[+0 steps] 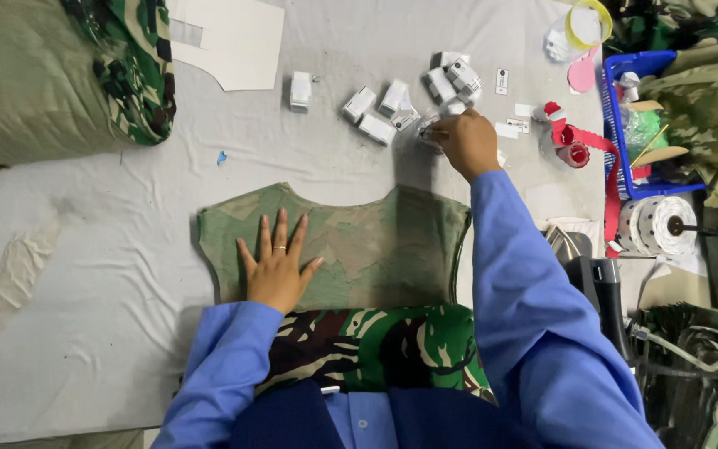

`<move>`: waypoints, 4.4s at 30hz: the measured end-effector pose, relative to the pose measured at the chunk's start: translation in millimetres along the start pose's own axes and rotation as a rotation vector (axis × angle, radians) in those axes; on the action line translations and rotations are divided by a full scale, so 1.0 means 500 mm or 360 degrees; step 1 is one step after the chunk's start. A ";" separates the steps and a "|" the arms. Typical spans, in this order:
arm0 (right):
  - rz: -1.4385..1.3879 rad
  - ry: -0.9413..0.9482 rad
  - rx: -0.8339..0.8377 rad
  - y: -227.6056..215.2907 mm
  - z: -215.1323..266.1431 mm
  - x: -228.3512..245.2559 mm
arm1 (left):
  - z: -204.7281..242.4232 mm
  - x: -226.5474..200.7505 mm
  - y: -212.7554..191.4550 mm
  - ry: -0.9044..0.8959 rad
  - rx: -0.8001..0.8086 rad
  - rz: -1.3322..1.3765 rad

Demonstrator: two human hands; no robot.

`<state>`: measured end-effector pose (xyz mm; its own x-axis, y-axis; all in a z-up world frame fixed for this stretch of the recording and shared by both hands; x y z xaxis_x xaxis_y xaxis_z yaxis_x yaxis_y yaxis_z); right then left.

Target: The person places small white labels onto the collar area of a camouflage-patterned shirt and uses a steam iron to press them into place. The person repeats this process for multiple shirts, folding the garment after each label is applied.

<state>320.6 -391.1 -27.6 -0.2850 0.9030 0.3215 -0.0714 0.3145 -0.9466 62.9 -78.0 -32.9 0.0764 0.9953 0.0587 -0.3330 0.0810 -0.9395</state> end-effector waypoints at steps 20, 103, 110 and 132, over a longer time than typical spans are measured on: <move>-0.1555 -0.0148 -0.0062 -0.110 0.341 0.402 | -0.014 -0.089 -0.105 -0.0576 0.0228 0.2883; -0.0903 0.0398 0.0022 -0.064 0.383 0.227 | -0.013 0.013 -0.034 -0.0562 -0.0258 0.0760; 0.0098 0.0811 -0.0373 -0.283 0.606 -0.143 | 0.004 0.197 -0.021 -0.0602 -0.0156 0.0606; -0.0418 -0.0681 0.0644 -0.067 0.218 0.565 | 0.012 0.291 0.090 -0.0735 -0.1328 0.0351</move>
<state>138.1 -178.3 92.1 -0.5592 0.5880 0.5844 -0.5218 0.2981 -0.7993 53.5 70.6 -64.9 -0.3426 0.9205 -0.1877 0.4896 0.0044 -0.8720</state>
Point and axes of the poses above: each hand's wrist, its own z-axis away from the middle knuckle, its own y-axis out of the palm, x = y × z, the point moved 4 cm from there along -z, towards the middle knuckle, and after that the axes turned 15 degrees about -z, right-handed, at the moved point
